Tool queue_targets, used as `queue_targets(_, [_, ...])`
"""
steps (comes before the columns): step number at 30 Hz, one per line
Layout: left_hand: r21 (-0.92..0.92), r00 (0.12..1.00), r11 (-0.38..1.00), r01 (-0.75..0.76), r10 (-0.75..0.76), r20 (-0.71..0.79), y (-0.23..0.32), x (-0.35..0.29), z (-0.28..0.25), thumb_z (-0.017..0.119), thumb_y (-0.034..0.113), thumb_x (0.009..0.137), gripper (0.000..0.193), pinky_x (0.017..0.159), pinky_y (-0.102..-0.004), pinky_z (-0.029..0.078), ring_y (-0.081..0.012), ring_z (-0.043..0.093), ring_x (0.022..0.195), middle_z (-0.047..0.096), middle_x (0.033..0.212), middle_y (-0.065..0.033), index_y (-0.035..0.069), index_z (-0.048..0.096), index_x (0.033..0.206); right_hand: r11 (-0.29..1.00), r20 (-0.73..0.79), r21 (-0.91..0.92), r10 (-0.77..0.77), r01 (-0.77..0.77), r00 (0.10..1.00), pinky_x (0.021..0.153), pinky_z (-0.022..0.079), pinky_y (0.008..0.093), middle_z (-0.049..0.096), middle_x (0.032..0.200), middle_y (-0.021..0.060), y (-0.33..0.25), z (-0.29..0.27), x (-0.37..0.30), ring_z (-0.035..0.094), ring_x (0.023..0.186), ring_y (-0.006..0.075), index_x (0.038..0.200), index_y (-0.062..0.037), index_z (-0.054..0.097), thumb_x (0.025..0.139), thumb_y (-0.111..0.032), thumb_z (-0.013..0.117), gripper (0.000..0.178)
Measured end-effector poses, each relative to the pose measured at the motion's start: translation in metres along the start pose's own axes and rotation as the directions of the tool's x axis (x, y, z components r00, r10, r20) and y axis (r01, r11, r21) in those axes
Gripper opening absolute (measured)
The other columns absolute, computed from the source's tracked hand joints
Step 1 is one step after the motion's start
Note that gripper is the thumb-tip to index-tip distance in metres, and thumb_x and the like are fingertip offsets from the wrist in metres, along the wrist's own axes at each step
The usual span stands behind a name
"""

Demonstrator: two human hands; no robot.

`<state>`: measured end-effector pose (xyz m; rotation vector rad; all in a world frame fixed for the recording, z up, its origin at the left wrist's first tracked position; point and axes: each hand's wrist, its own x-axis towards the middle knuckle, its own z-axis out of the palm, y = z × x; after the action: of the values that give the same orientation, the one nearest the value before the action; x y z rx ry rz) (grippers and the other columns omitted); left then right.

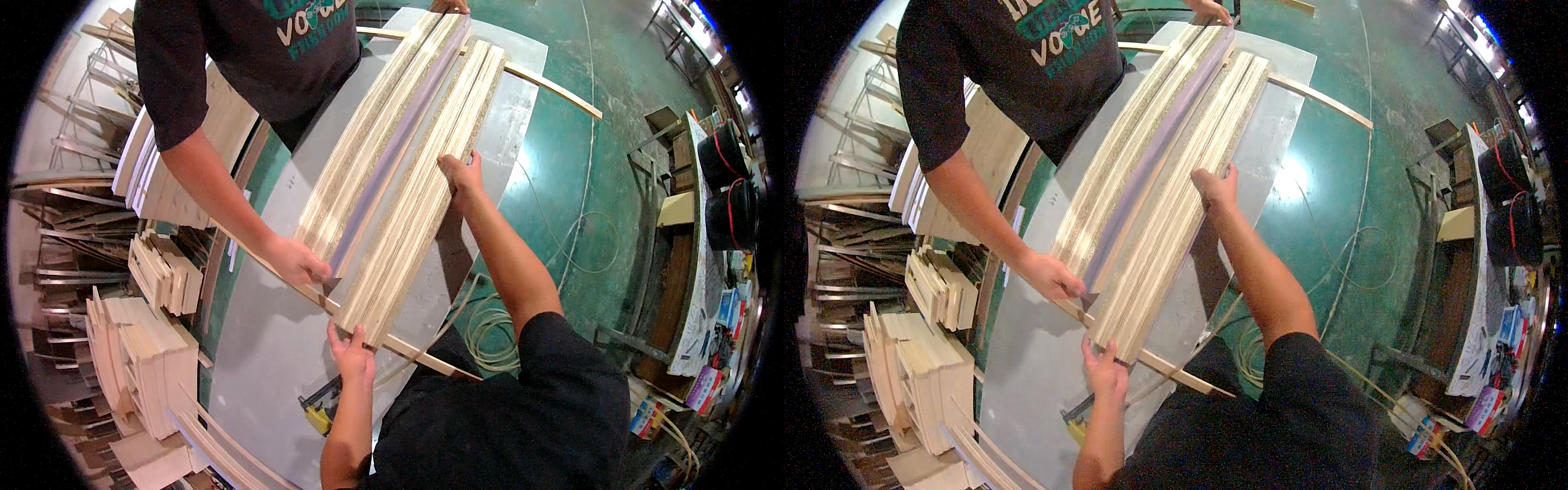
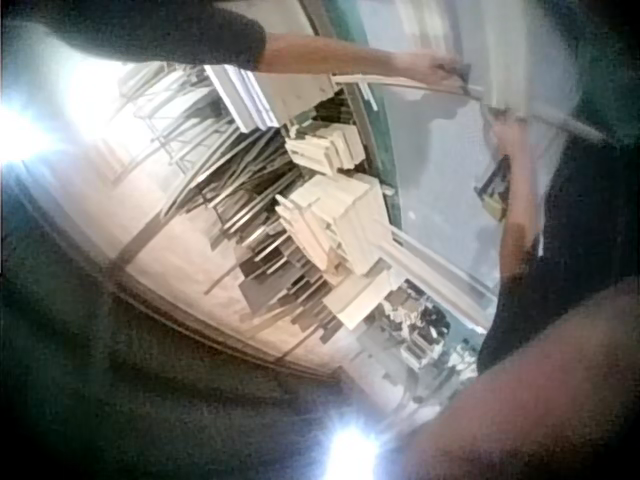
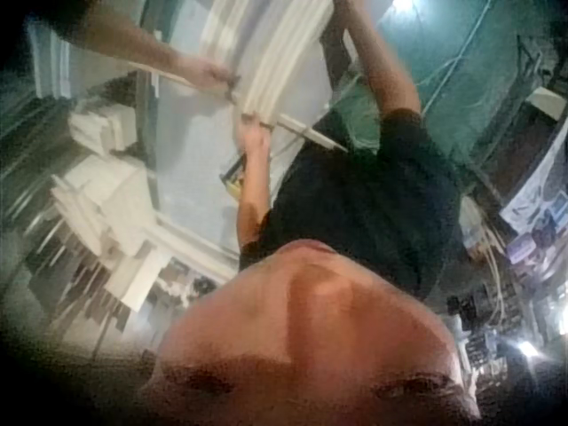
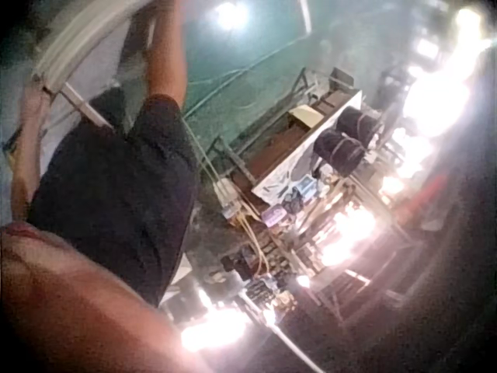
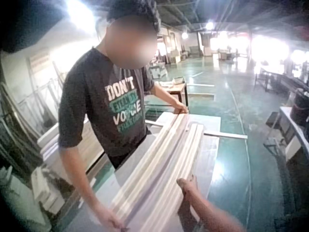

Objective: The person assembles a wooden frame by aligning thin wooden strips on a workbench and securing them with a pneumatic nail gun. They repeatedly position the strips, drive nails along the seams, and adjust the pieces to ensure alignment.

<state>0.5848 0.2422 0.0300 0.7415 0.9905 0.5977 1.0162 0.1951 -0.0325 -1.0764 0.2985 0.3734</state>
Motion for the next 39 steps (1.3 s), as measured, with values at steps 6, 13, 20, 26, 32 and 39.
queue_targets(6, [0.044,0.999,0.999,0.028,-0.029,0.022,-0.011,0.03,0.044,0.062,-0.003,0.101,0.071,0.106,-0.0502,0.048,-0.0301,0.05,0.132,0.045,0.151,-0.0156,0.019,0.029,0.159,0.994,0.006,-0.112,0.021,-0.02,1.0,0.078,0.061,0.0435,0.066,0.117,0.0182,-0.012,-0.007,0.071,0.071,0.095,0.0299,0.154,-0.0048,0.023,0.08,-0.003,0.084,0.096])
queue_targets(13, [0.183,0.999,0.982,0.041,-0.042,0.004,-0.005,0.065,0.074,0.063,0.0,0.101,0.072,0.106,-0.0516,0.047,-0.0307,0.051,0.13,0.045,0.151,-0.0184,0.018,0.027,0.161,0.484,0.08,-0.84,-0.339,0.246,0.938,0.075,0.058,0.0415,0.072,0.104,0.0189,-0.028,-0.014,0.088,0.072,0.089,0.0255,0.118,0.0054,0.071,0.077,-0.028,0.078,0.053])
queue_targets(20, [0.088,0.997,0.994,0.07,-0.073,0.027,0.031,0.026,0.102,0.062,-0.002,0.099,0.084,0.121,-0.053,0.032,-0.0318,0.042,0.142,0.028,0.167,-0.0232,0.012,0.016,0.168,0.357,0.301,-0.84,-0.318,0.408,0.899,0.08,0.058,0.0465,0.073,0.097,0.028,-0.018,-0.036,0.068,0.074,0.089,0.0396,0.128,0.0068,0.063,0.081,-0.022,0.074,0.056])
queue_targets(26, [0.113,0.97,0.986,0.123,-0.143,0.195,0.011,0.023,0.057,0.064,0.003,0.099,0.069,0.123,-0.0434,0.031,-0.0323,0.034,0.153,0.03,0.166,-0.0219,-0.003,0.03,0.159,0.442,0.306,-0.783,-0.34,0.438,0.889,0.096,0.053,0.0481,0.071,0.115,0.0301,0.005,-0.037,0.049,0.069,0.11,0.0459,0.131,0.0035,0.062,0.085,-0.021,0.071,0.053])
queue_targets(32, [0.347,0.972,0.936,-0.051,-0.034,0.233,-0.011,-0.017,-0.013,0.063,0.004,0.101,0.03,0.111,-0.0395,0.048,-0.0266,0.064,0.125,0.067,0.131,-0.0163,-0.002,0.059,0.13,0.477,0.467,-0.693,-0.276,0.541,0.84,0.086,0.055,0.0408,0.07,0.11,0.02,0.039,-0.056,-0.043,0.068,0.097,0.0303,0.131,0.0016,0.062,0.089,-0.011,0.068,0.045])
queue_targets(39, [0.726,0.954,0.659,-0.198,0.298,-0.011,-0.002,-0.101,-0.19,0.069,0.011,0.098,0.02,0.089,-0.0316,0.056,-0.0154,0.07,0.1,0.074,0.105,-0.0073,0.001,0.071,0.115,0.467,0.79,-0.507,-0.083,0.724,0.607,0.082,0.053,0.0439,0.063,0.108,0.0198,0.096,-0.094,-0.264,0.063,0.095,0.0315,0.121,0.0001,0.065,0.087,-0.011,0.07,0.036])
